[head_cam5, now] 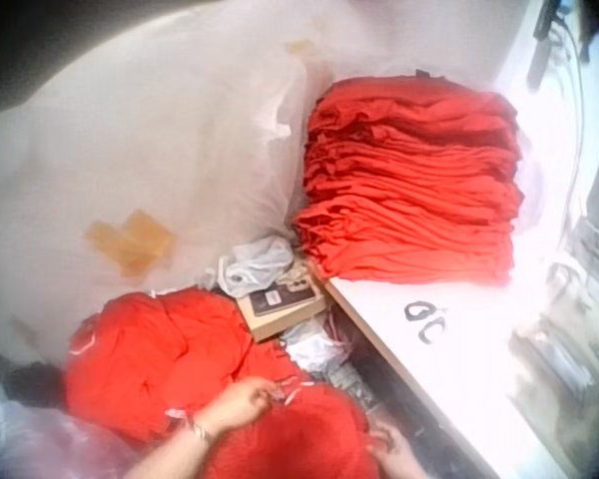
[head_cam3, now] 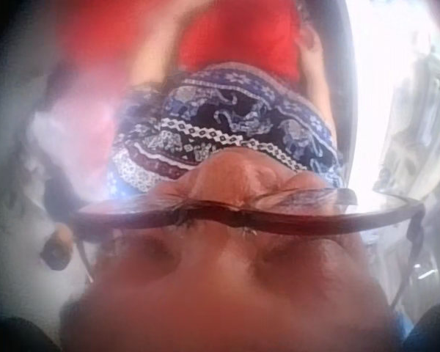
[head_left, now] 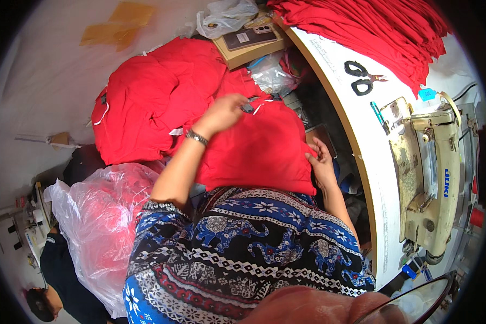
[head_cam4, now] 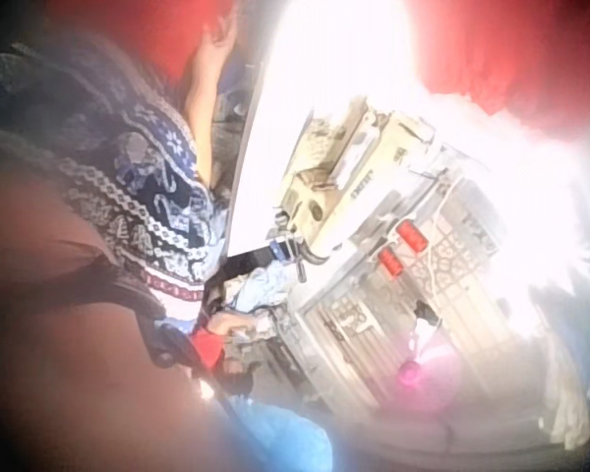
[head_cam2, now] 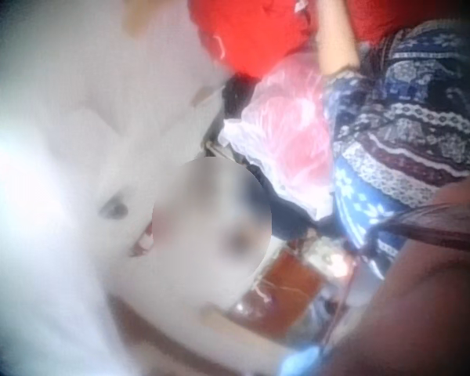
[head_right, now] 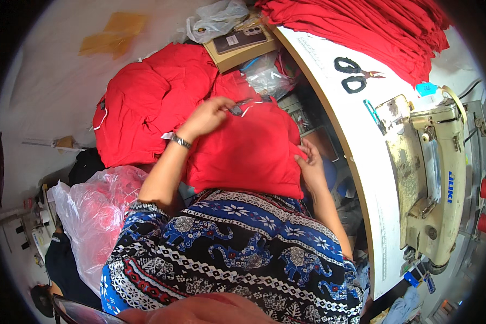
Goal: The person uses shears to cut small white labels and positions them onto red shirts next to a sewing machine, then stacks the shirts onto a pile.
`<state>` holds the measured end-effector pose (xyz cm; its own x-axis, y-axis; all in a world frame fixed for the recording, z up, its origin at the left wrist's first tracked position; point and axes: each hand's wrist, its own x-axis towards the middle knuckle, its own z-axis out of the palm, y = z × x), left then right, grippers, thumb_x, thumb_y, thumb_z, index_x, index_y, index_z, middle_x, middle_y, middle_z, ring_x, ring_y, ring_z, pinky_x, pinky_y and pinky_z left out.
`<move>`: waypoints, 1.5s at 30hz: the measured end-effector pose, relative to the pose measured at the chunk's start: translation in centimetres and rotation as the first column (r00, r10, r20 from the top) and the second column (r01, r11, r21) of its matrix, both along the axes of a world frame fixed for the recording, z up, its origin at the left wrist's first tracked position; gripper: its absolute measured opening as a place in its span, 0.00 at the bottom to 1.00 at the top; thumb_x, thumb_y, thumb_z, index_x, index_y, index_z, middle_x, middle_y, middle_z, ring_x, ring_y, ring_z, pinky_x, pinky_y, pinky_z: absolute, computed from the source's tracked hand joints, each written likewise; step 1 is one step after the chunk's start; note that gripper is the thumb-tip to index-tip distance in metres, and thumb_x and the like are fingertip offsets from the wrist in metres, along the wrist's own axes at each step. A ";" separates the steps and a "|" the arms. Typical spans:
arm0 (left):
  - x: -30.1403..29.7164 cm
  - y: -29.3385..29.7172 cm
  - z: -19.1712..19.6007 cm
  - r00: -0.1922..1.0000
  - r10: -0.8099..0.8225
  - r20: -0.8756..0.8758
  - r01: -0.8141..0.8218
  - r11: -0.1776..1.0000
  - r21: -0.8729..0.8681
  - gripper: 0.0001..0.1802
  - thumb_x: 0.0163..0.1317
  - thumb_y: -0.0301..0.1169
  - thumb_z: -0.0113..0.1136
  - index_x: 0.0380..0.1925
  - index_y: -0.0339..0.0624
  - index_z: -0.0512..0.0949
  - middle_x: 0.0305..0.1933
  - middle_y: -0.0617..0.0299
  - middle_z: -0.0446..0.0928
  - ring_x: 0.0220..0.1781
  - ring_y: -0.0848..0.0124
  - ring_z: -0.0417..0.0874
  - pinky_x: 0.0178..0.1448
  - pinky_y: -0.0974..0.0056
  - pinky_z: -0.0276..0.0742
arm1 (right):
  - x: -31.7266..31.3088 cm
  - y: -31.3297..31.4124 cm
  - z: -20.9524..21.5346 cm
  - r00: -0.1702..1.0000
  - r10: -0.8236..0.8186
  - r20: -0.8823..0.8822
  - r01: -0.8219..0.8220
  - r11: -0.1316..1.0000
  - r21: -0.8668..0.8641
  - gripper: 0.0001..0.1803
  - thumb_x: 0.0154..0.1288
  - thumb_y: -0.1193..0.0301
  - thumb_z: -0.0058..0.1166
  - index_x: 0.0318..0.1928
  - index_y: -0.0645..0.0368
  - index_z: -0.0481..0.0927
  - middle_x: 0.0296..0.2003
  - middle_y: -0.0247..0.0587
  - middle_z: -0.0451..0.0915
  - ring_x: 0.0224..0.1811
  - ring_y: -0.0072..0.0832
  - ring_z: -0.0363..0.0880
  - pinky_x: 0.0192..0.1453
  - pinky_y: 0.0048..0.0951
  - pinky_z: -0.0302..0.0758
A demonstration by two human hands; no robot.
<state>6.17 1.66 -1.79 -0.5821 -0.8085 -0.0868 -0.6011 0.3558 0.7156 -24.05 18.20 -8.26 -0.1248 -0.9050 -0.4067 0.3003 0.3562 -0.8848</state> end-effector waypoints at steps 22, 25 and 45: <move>-3.6 5.6 15.5 0.963 -0.232 0.134 0.255 0.948 -0.191 0.10 0.52 0.34 0.67 0.26 0.38 0.80 0.22 0.49 0.75 0.24 0.58 0.77 0.29 0.58 0.68 | 4.3 -6.3 16.8 0.476 -0.005 -0.879 -0.758 0.505 -0.413 0.16 0.53 0.76 0.61 0.45 0.58 0.79 0.37 0.40 0.79 0.42 0.38 0.78 0.60 0.39 0.67; -2.7 6.2 15.7 0.877 -0.124 0.464 0.271 0.926 -0.265 0.11 0.50 0.38 0.67 0.24 0.42 0.81 0.20 0.54 0.75 0.25 0.61 0.77 0.35 0.56 0.68 | 0.5 -5.1 14.5 0.443 -0.156 -0.883 -0.678 0.586 -0.444 0.12 0.52 0.77 0.60 0.40 0.58 0.81 0.31 0.42 0.78 0.35 0.41 0.77 0.54 0.40 0.69; -8.8 11.5 6.5 0.991 -0.134 -0.021 0.093 0.787 -0.610 0.23 0.41 0.20 0.63 0.41 0.39 0.70 0.38 0.53 0.72 0.38 0.54 0.74 0.42 0.57 0.69 | 2.1 1.5 7.3 0.938 0.102 -0.332 -0.225 0.905 -0.360 0.08 0.62 0.77 0.61 0.41 0.64 0.80 0.30 0.30 0.80 0.30 0.13 0.76 0.35 0.19 0.76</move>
<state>-2.67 13.12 4.72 -0.6604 -0.6106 0.4371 -0.4920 0.7916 0.3624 -21.95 19.74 -1.00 -0.0204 -0.9997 0.0121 -0.0321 -0.0114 -0.9994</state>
